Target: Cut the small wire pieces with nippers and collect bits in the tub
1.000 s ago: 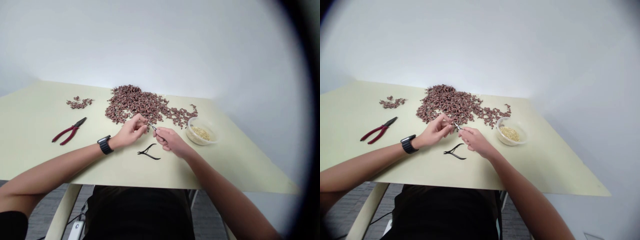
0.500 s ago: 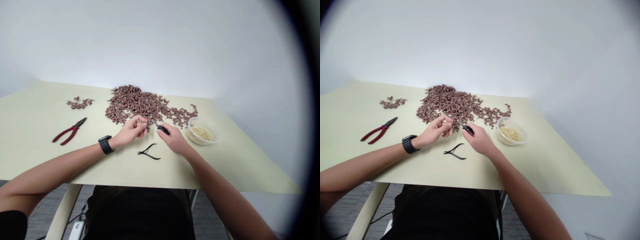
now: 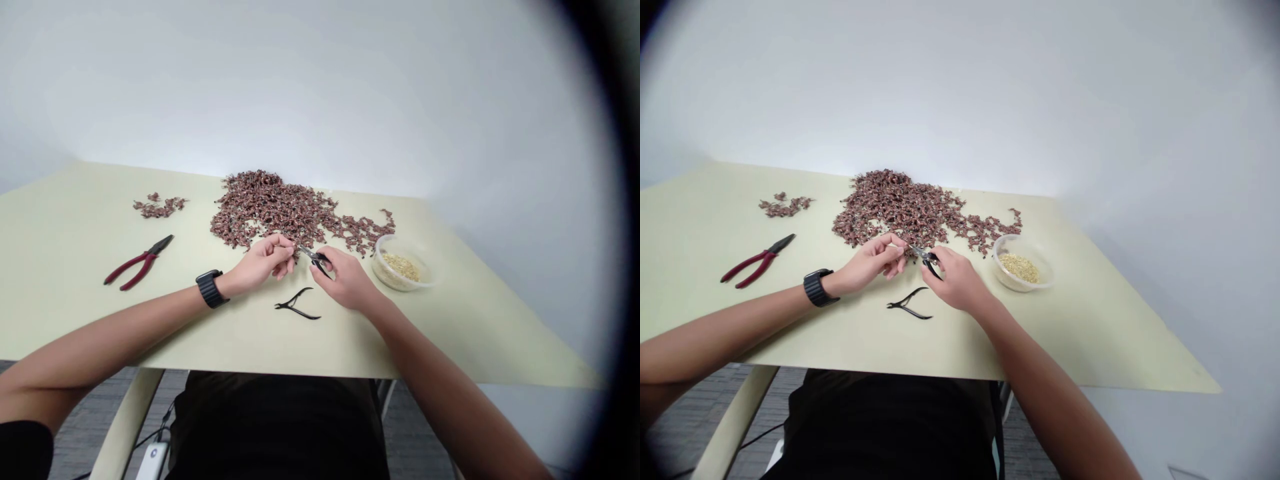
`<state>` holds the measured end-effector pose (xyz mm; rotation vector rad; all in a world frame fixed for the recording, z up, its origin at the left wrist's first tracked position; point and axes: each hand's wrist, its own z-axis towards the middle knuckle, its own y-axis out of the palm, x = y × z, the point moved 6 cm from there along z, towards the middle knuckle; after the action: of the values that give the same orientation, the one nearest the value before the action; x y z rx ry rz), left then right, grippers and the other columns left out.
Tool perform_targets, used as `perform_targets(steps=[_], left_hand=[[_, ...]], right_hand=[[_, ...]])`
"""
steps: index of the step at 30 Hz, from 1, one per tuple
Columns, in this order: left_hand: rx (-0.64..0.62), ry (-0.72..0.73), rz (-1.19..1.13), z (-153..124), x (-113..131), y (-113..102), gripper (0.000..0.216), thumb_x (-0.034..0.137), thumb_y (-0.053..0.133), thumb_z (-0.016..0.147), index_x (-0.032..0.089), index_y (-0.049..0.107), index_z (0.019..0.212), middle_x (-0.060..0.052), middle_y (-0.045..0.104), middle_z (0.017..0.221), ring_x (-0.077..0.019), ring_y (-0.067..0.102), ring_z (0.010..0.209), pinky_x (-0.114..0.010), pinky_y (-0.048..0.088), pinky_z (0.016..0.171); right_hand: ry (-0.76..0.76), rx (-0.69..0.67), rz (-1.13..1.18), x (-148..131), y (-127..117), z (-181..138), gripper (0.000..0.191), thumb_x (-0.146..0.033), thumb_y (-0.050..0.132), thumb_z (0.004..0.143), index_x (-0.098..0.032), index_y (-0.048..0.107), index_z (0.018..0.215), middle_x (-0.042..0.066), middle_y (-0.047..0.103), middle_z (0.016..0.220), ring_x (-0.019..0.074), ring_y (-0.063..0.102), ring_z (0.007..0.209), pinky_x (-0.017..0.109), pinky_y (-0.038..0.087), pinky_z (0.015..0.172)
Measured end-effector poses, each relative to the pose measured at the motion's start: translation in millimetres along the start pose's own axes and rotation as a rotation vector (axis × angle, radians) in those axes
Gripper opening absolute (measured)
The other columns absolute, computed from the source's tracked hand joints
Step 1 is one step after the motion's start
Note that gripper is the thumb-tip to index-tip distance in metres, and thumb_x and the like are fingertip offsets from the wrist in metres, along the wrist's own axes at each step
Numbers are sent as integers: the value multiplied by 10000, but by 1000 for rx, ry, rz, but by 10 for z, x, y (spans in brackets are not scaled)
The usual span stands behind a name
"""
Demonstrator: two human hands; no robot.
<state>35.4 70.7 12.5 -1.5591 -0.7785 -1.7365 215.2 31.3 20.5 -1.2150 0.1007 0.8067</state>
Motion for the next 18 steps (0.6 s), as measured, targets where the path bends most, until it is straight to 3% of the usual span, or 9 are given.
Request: perform_targets(steps=[18], left_hand=[[-4, -2, 13, -6, 13, 0, 250, 427, 539, 1001, 177, 516, 997, -21, 673, 751, -82, 561, 534, -211, 391, 523]], right_hand=[[-8, -24, -1, -20, 0, -5, 190, -370, 544, 979, -180, 544, 980, 24, 553, 836, 144, 476, 720, 273, 339, 689]])
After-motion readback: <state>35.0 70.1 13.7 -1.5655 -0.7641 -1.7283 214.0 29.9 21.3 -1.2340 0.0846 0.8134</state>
